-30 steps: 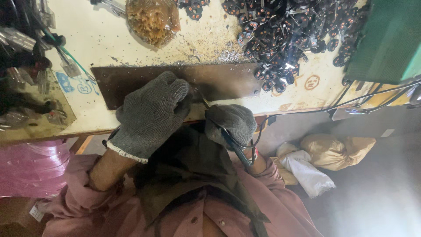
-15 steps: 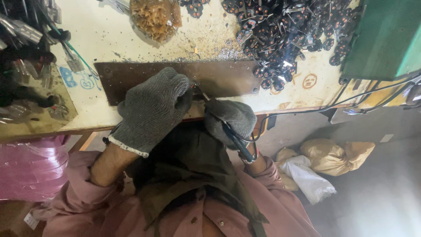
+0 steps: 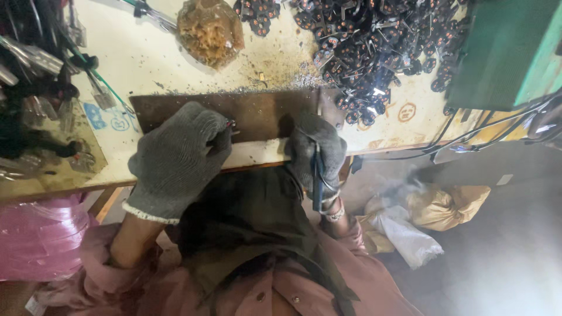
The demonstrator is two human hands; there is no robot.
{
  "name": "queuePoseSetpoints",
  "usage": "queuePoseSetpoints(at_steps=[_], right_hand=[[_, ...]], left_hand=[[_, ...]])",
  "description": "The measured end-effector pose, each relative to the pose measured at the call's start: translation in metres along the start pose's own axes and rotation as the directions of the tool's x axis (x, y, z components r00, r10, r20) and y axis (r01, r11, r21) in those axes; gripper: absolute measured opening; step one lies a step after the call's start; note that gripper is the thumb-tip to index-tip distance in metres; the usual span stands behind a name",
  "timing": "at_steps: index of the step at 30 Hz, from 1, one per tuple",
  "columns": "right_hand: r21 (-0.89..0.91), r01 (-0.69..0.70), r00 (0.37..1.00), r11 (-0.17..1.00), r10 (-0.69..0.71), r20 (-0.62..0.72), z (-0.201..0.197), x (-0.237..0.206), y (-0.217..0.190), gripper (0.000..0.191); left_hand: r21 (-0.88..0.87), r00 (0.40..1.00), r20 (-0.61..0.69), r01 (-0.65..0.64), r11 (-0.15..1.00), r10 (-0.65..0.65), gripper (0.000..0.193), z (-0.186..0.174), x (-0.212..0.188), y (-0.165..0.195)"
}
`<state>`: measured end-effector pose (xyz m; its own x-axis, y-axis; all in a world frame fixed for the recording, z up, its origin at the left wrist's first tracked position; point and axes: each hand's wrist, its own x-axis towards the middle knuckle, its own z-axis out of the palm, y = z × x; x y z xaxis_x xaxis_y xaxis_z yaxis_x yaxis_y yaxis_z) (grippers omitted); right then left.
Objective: The person, wearing gloves, holds a soldering iron in the right hand and small wired components in the left, soldering the wire joints over a metal plate on the workbench. They repeatedly reposition the component, apply the iron, and set finished pieces on the table among a pile of similar parts.
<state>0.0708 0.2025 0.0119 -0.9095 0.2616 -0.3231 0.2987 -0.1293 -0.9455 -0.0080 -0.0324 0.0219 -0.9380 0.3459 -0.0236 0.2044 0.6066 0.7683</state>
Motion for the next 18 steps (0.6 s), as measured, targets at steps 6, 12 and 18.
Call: queuePoseSetpoints(at_steps=[6,12,18], right_hand=[[-0.763,0.453,0.782,0.461,-0.616,0.093,0.047,0.072,-0.028,0.01],[-0.772,0.604,0.679,0.198,-0.635,0.369,0.045,0.079,-0.045,0.03],[-0.714,0.641,0.75,0.28,-0.424,0.507,0.015,0.015,-0.032,0.029]], left_hand=[[0.06,0.999,0.021,0.034,0.998,-0.035,0.007,0.0,-0.004,-0.009],[-0.005,1.0,-0.001,0.007,1.0,-0.007,0.009,-0.001,-0.004,-0.009],[-0.006,1.0,-0.025,-0.006,1.0,0.006,0.008,0.002,-0.008,-0.01]])
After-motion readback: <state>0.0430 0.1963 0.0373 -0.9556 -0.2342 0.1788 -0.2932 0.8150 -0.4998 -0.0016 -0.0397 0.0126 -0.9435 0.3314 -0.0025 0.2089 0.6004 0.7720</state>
